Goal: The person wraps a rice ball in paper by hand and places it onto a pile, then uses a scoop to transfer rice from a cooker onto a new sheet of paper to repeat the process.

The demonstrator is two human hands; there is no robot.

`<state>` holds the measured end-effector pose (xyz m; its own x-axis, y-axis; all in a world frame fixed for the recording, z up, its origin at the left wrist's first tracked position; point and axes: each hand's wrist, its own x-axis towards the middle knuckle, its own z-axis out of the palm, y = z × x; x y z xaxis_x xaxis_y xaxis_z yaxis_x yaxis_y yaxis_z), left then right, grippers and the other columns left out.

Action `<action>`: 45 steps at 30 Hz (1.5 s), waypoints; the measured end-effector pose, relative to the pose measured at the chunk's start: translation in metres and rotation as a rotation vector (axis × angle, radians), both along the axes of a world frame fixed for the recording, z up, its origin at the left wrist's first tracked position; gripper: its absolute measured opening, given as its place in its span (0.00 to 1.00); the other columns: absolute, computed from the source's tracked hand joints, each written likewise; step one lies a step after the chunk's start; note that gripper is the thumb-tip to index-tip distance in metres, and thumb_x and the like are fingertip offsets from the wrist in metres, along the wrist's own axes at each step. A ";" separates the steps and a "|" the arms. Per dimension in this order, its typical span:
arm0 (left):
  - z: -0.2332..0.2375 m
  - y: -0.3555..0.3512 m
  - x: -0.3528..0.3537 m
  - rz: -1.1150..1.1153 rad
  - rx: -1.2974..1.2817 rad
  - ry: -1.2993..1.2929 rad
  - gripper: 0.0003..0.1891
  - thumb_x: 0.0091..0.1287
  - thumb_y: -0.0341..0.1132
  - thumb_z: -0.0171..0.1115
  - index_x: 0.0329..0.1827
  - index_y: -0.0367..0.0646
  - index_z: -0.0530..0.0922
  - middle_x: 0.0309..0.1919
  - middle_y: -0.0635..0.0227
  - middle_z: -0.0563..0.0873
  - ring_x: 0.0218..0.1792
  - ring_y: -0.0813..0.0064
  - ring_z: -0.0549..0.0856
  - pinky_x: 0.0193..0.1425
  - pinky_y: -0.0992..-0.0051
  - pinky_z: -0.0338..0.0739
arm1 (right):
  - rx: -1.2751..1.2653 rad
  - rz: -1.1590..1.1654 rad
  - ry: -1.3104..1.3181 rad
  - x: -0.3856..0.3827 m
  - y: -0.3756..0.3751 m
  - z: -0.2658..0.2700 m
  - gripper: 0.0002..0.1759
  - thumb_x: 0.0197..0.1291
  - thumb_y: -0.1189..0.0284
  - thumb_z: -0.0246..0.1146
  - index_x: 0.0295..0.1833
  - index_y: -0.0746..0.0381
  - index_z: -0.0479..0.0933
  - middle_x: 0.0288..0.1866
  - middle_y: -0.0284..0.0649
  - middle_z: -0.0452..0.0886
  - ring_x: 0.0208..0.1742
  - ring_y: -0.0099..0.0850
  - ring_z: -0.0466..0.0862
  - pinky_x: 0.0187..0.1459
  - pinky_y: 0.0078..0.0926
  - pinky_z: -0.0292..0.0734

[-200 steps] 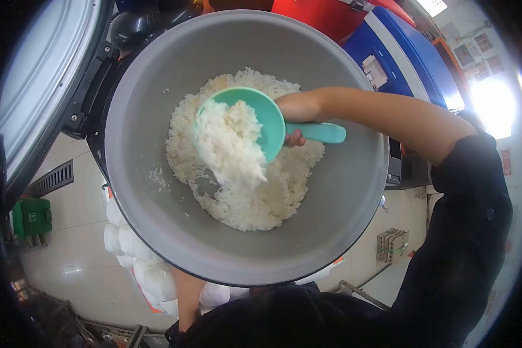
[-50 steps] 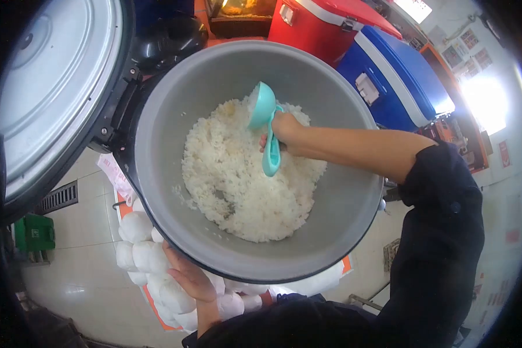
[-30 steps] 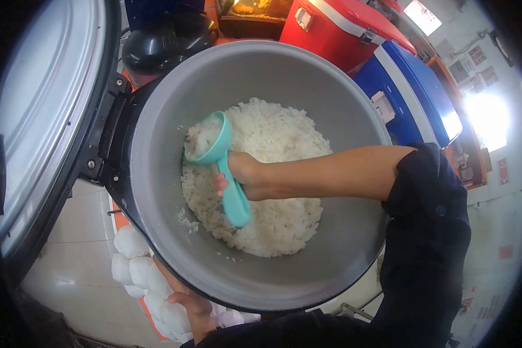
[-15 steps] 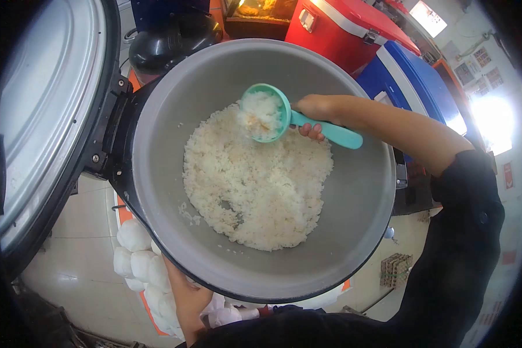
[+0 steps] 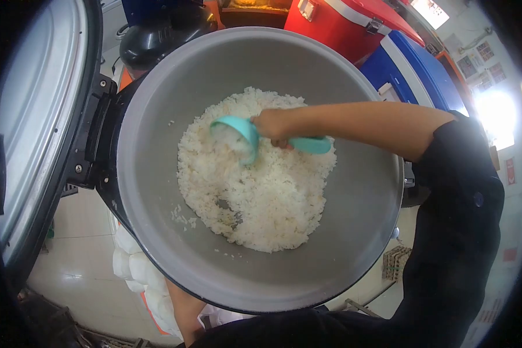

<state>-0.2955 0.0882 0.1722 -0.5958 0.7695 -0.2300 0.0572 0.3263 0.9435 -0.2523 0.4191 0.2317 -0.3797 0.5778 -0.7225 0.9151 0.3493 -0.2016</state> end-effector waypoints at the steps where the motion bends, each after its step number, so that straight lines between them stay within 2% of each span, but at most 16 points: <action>1: 0.000 0.000 0.000 0.002 -0.036 -0.016 0.49 0.39 0.35 0.75 0.66 0.34 0.57 0.58 0.52 0.67 0.59 0.56 0.69 0.63 0.65 0.63 | -0.076 -0.036 0.019 0.001 -0.008 -0.004 0.30 0.70 0.57 0.33 0.41 0.75 0.69 0.22 0.50 0.74 0.14 0.36 0.73 0.18 0.37 0.73; 8: -0.019 -0.008 0.002 0.017 -0.063 -0.036 0.45 0.39 0.37 0.76 0.62 0.35 0.63 0.57 0.52 0.69 0.58 0.56 0.71 0.61 0.65 0.65 | -0.485 -0.107 0.029 0.022 -0.062 -0.026 0.29 0.69 0.55 0.31 0.42 0.68 0.70 0.19 0.41 0.68 0.14 0.30 0.67 0.17 0.31 0.69; 10: -0.011 -0.004 0.006 0.094 -0.010 -0.022 0.25 0.47 0.30 0.70 0.49 0.34 0.74 0.45 0.60 0.81 0.46 0.66 0.79 0.51 0.68 0.72 | -0.623 -0.138 0.006 0.023 -0.075 -0.025 0.29 0.69 0.54 0.32 0.43 0.67 0.70 0.17 0.38 0.66 0.14 0.29 0.66 0.17 0.30 0.69; 12: -0.012 -0.004 0.006 0.086 -0.015 -0.010 0.26 0.46 0.30 0.70 0.50 0.34 0.73 0.46 0.59 0.80 0.47 0.65 0.79 0.52 0.68 0.71 | -0.723 -0.212 -0.144 0.026 -0.084 -0.022 0.27 0.68 0.55 0.34 0.41 0.66 0.70 0.16 0.35 0.63 0.14 0.28 0.65 0.17 0.29 0.68; 17: -0.014 -0.006 0.006 0.049 -0.035 -0.003 0.29 0.45 0.31 0.71 0.53 0.34 0.71 0.48 0.57 0.78 0.49 0.64 0.77 0.54 0.68 0.70 | -0.577 -0.100 -0.075 0.041 -0.102 -0.017 0.28 0.69 0.55 0.33 0.33 0.67 0.68 0.15 0.42 0.65 0.14 0.33 0.70 0.18 0.34 0.71; 19: -0.014 -0.007 0.007 0.046 -0.038 0.004 0.31 0.45 0.31 0.71 0.54 0.34 0.70 0.49 0.57 0.77 0.50 0.63 0.77 0.55 0.68 0.69 | -0.485 0.387 -0.018 0.040 -0.102 0.001 0.22 0.66 0.64 0.40 0.42 0.78 0.65 0.27 0.55 0.76 0.16 0.38 0.75 0.20 0.38 0.74; 22: -0.012 -0.008 0.008 0.041 -0.045 0.009 0.33 0.45 0.31 0.71 0.56 0.34 0.69 0.51 0.56 0.76 0.52 0.63 0.76 0.56 0.68 0.69 | -0.182 0.540 0.288 0.059 -0.110 0.000 0.28 0.71 0.60 0.32 0.38 0.72 0.71 0.23 0.52 0.76 0.22 0.40 0.78 0.31 0.35 0.76; 25: -0.010 -0.002 0.007 0.036 -0.047 0.023 0.34 0.44 0.31 0.71 0.57 0.34 0.68 0.52 0.55 0.75 0.53 0.62 0.75 0.57 0.68 0.68 | -0.146 0.586 0.407 0.073 -0.111 0.034 0.27 0.72 0.60 0.34 0.40 0.71 0.72 0.24 0.50 0.76 0.24 0.42 0.78 0.36 0.34 0.76; 29: -0.008 -0.001 0.007 0.025 -0.047 0.036 0.37 0.44 0.32 0.72 0.59 0.34 0.66 0.54 0.54 0.74 0.55 0.61 0.74 0.58 0.68 0.67 | -0.161 0.655 0.597 0.084 -0.091 0.045 0.27 0.72 0.60 0.33 0.37 0.69 0.71 0.19 0.42 0.72 0.21 0.35 0.76 0.29 0.31 0.74; 31: -0.007 -0.001 0.006 0.012 -0.038 0.026 0.38 0.43 0.32 0.72 0.60 0.34 0.65 0.55 0.53 0.73 0.56 0.60 0.74 0.59 0.68 0.66 | -0.600 0.337 0.043 0.075 -0.076 0.068 0.23 0.71 0.62 0.36 0.35 0.66 0.71 0.16 0.35 0.67 0.15 0.26 0.69 0.18 0.26 0.68; 32: -0.006 -0.001 0.005 0.002 -0.034 0.020 0.39 0.43 0.32 0.72 0.61 0.34 0.64 0.56 0.53 0.73 0.56 0.60 0.73 0.60 0.68 0.66 | -0.594 0.332 0.047 0.080 -0.066 0.070 0.23 0.71 0.62 0.36 0.35 0.66 0.71 0.16 0.35 0.67 0.15 0.26 0.69 0.18 0.26 0.68; 34: -0.003 -0.006 0.007 -0.013 -0.017 0.004 0.40 0.43 0.32 0.72 0.62 0.34 0.64 0.56 0.52 0.72 0.57 0.59 0.73 0.60 0.68 0.65 | -0.911 0.287 -0.016 0.096 -0.044 0.073 0.17 0.68 0.64 0.41 0.35 0.62 0.71 0.14 0.29 0.62 0.12 0.18 0.62 0.11 0.20 0.59; 35: -0.001 -0.009 0.011 -0.005 -0.007 0.011 0.40 0.43 0.32 0.72 0.62 0.34 0.64 0.56 0.52 0.72 0.57 0.59 0.73 0.60 0.68 0.65 | -0.900 0.297 -0.013 0.103 -0.037 0.077 0.17 0.68 0.64 0.41 0.35 0.62 0.71 0.14 0.29 0.62 0.12 0.18 0.62 0.11 0.20 0.59; 37: 0.001 -0.012 0.021 0.071 0.084 0.214 0.42 0.44 0.29 0.71 0.65 0.32 0.59 0.60 0.50 0.69 0.61 0.59 0.69 0.64 0.68 0.62 | -0.864 0.043 0.018 0.110 -0.030 0.089 0.17 0.67 0.59 0.41 0.33 0.58 0.68 0.14 0.26 0.60 0.11 0.16 0.59 0.11 0.21 0.58; 41: 0.007 -0.016 0.028 0.065 0.130 0.256 0.45 0.43 0.26 0.71 0.67 0.33 0.56 0.64 0.50 0.65 0.65 0.58 0.65 0.68 0.66 0.58 | -0.561 -0.142 0.241 0.101 -0.024 0.098 0.19 0.68 0.58 0.38 0.34 0.57 0.68 0.14 0.25 0.59 0.10 0.14 0.57 0.11 0.18 0.58; 45: 0.016 -0.017 0.025 0.085 0.105 0.278 0.46 0.43 0.25 0.71 0.68 0.33 0.56 0.65 0.50 0.63 0.65 0.58 0.65 0.67 0.66 0.59 | -0.469 -0.305 0.319 0.071 -0.018 0.071 0.19 0.69 0.58 0.34 0.35 0.56 0.67 0.16 0.27 0.61 0.13 0.15 0.59 0.15 0.18 0.61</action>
